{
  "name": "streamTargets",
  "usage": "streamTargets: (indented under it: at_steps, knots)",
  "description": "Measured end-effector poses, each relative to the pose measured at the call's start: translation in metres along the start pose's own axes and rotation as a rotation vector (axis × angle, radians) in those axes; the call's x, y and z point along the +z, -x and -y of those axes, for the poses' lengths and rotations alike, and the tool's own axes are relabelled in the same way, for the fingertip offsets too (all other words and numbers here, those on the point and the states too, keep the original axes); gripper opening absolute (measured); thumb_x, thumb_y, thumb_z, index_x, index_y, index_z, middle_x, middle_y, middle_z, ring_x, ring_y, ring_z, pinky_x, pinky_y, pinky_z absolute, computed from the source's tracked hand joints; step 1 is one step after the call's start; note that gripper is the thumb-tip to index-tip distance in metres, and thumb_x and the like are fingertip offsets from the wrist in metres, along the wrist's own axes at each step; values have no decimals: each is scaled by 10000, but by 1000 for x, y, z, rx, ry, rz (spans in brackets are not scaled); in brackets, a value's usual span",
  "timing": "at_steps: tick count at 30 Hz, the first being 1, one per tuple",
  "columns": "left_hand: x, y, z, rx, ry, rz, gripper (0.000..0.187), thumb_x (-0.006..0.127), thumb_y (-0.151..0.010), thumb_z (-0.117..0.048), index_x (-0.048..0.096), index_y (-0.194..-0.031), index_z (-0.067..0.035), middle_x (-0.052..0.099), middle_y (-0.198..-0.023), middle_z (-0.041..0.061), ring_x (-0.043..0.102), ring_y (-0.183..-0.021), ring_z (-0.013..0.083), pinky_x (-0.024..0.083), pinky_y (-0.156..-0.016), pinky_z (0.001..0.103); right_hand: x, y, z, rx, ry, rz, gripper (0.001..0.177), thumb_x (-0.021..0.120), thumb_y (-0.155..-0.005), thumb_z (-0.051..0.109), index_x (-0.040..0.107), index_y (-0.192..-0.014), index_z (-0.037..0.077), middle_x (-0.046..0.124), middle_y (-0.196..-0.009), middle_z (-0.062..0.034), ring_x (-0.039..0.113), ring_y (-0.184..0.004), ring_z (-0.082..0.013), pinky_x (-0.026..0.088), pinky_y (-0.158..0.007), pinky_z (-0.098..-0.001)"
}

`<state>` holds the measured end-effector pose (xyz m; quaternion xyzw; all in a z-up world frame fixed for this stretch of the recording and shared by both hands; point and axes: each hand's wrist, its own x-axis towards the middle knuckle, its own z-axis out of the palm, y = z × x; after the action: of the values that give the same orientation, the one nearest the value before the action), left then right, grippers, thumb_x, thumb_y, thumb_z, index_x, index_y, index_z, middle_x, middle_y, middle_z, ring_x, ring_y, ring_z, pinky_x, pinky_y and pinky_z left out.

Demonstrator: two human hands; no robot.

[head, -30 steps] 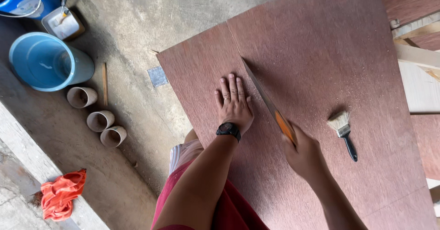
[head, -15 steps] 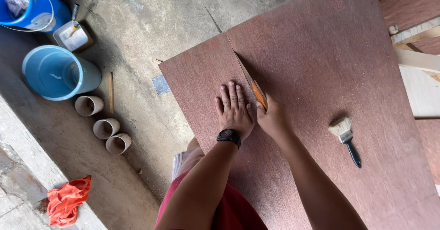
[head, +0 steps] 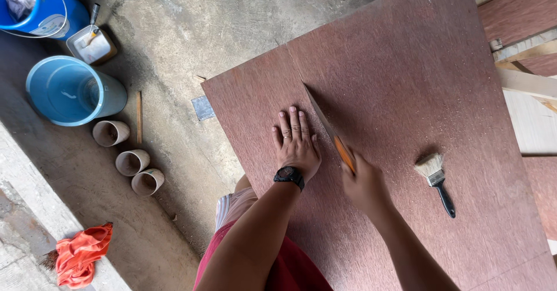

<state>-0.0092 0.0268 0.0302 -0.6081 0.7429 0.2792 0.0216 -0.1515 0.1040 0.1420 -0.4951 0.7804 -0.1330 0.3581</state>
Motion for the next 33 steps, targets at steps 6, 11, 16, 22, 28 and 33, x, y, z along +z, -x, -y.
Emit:
streamTargets:
  at_steps: [6,11,16,22,28,33]
  knots:
    - [3,0,3,12,30,-21,774,333,-1153,-377,15,-1780,-53,-89,-1871,185,-102,-1700,477,22,-1338,694,48,-95,1,-79,-4,-86,508,669,-1039,210,667,-1519,40,771,-1304,-265,713,-1272,-425,615,-1020,-555]
    - [12,-1,2,-3,-1,-106,760,351,-1133,-379,90,-1773,-62,-14,-1868,151,-39,-1706,441,60,-1344,667,-32,32,-5,21,32,79,534,620,-1044,204,605,-1572,122,730,-939,-166,648,-814,-310,592,-668,-477]
    - [22,-2,4,0,-10,-249,763,409,-1101,-379,185,-1767,-80,80,-1869,112,51,-1715,408,113,-1345,644,-65,102,-35,244,55,123,541,622,-1010,277,659,-1549,250,609,-592,-19,559,-465,-146,555,-508,-347]
    - [-8,0,0,-21,-2,64,763,295,-1155,-371,-2,-1779,-47,-127,-1865,187,-145,-1693,475,4,-1337,688,18,-24,-6,-25,-6,-1,495,648,-1055,171,663,-1542,82,786,-1215,-287,741,-1185,-486,652,-948,-564]
    - [-6,1,-2,-14,5,46,778,304,-1145,-389,5,-1784,-60,-119,-1870,179,-136,-1701,462,12,-1342,682,54,-92,-19,-142,0,-112,517,673,-1047,189,648,-1539,33,783,-1251,-264,735,-1203,-451,629,-944,-567]
    - [-9,1,-2,-8,8,44,761,302,-1159,-359,-5,-1781,-46,-121,-1867,188,-138,-1697,473,6,-1337,685,-22,40,-17,15,12,11,510,644,-1044,163,689,-1552,147,791,-1261,-246,782,-1145,-405,646,-990,-487]
